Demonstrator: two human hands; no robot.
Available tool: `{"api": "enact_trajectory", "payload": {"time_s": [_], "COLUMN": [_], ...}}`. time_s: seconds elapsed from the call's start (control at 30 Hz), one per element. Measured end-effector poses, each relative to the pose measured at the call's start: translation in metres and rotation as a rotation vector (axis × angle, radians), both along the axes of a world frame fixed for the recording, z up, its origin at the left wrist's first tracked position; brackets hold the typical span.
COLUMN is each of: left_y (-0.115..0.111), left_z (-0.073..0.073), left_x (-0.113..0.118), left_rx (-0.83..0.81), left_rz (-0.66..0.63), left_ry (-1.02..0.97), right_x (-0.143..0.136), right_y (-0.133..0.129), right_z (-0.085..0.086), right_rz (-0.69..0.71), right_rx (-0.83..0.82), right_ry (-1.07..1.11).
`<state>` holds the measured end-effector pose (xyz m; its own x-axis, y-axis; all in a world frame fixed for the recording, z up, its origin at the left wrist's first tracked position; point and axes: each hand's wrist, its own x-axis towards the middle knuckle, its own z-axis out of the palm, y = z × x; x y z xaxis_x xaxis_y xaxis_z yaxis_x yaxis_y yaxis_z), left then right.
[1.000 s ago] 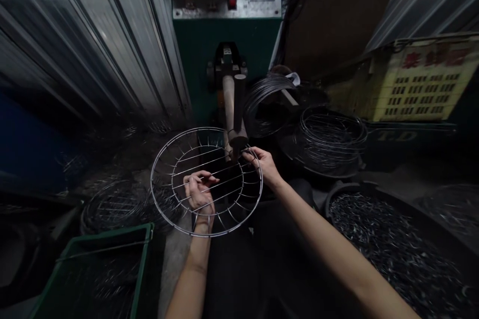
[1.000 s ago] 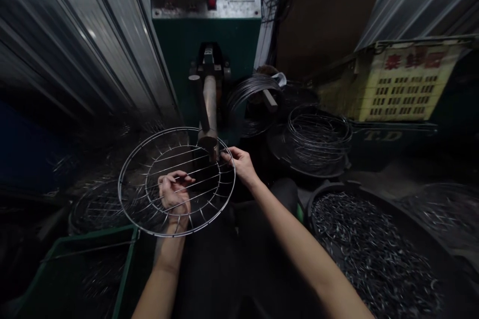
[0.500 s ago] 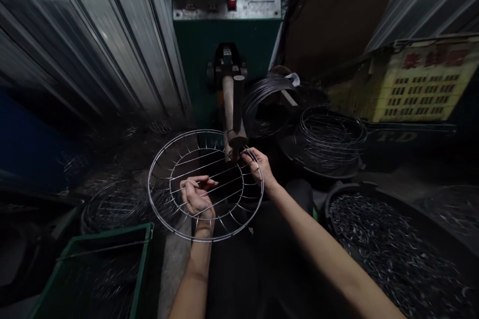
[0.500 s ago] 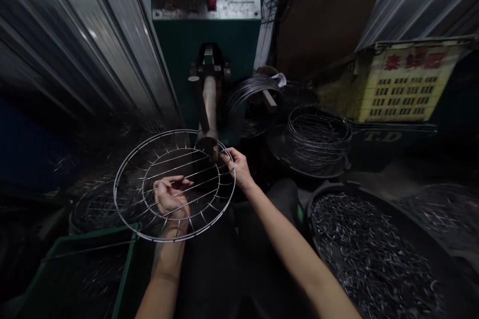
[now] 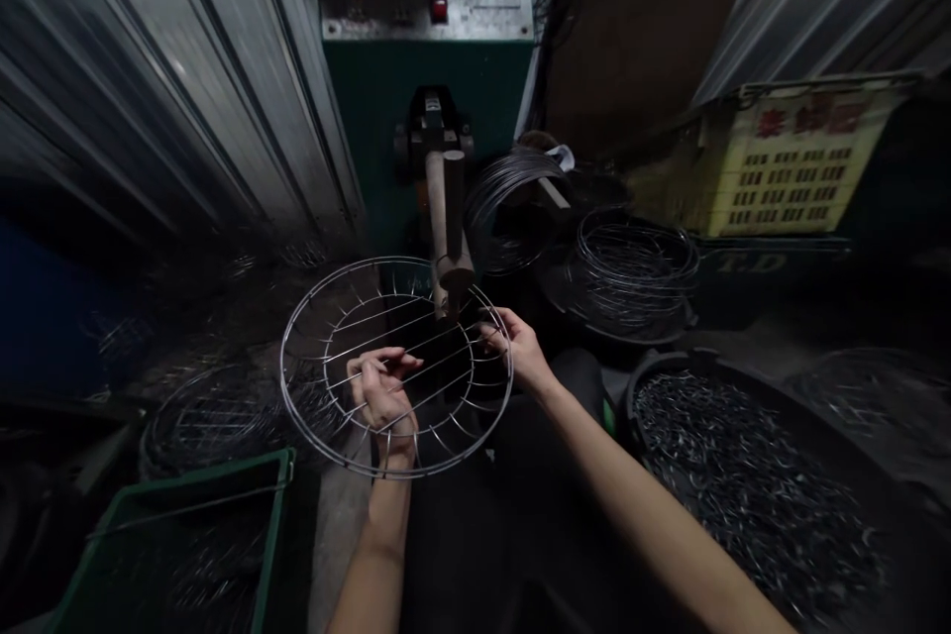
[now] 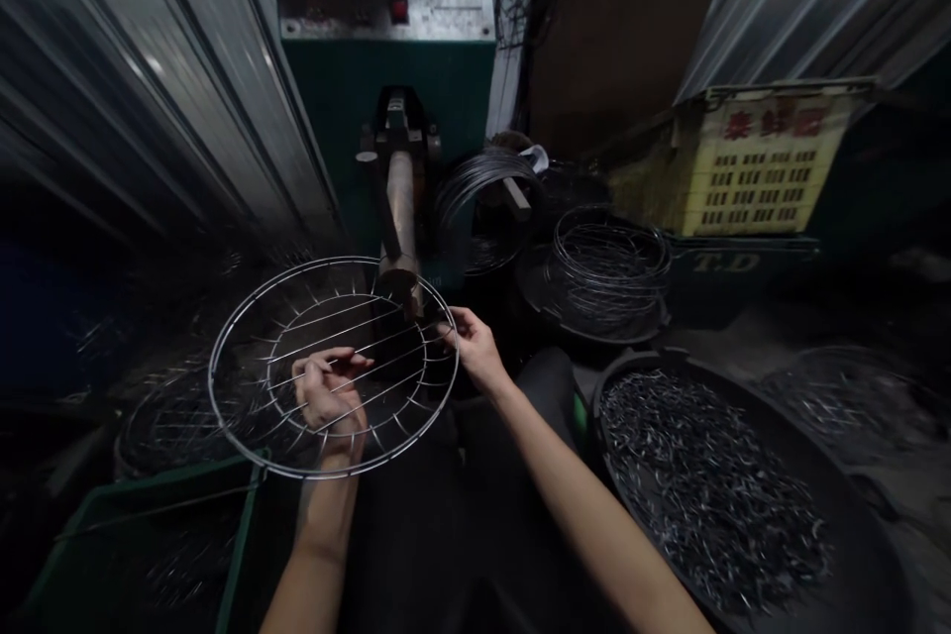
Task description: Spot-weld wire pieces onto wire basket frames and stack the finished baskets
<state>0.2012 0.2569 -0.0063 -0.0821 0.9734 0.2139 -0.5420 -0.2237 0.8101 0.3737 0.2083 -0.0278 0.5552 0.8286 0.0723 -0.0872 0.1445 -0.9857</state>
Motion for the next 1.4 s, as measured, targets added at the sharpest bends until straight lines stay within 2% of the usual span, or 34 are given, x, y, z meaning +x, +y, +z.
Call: {"api": "enact_trajectory", "payload": {"time_s": [0.1,0.43,0.6,0.7,0.8,0.93,1.0,1.13,1.27,1.4], "left_y": [-0.002,0.007,-0.006,-0.011,0.000,0.031,0.042,0.044,0.031,0.023], "left_z": [-0.002,0.002,-0.008,-0.020,-0.023,-0.004,0.009,0.022,0.017,0.011], "left_x": [0.002,0.009,0.004,-0.016,-0.037,-0.045,-0.044,-0.044,-0.044,-0.042], "left_rx": [0.013,0.026,0.071,0.079,-0.110,-0.433,-0.532,-0.530,-0.428,-0.389], "left_rz": [0.039,0.082,0.033,-0.123,-0.369,-0.917,-1.109,-1.197,-1.240,-1.184], "left_ry": [0.003,0.018,0.012,0.074,0.086,0.034,0.017,-0.054,-0.052,-0.075], "right_x": [-0.002,-0.002,0.001,0.006,0.011,0.011,0.009,0.010,0.016,0.021], "right_y": [-0.003,0.033,0.027,0.011,-0.005,-0.004,0.003,0.014,0.023,0.034], "right_z": [0.002,0.006,0.002,0.002,0.005,0.010,0.013,0.013,0.010,0.010], "right_rz": [-0.016,-0.029,-0.058,-0.037,0.013,0.021,-0.004,0.012,0.001,0.056], "right_rx": [0.019,0.060,0.058,0.025,-0.002,-0.008,0.005,0.017,0.020,0.041], "right_ry": [-0.031,-0.009,-0.002,-0.002,-0.036,-0.056,-0.061,-0.076,-0.052,-0.019]}}
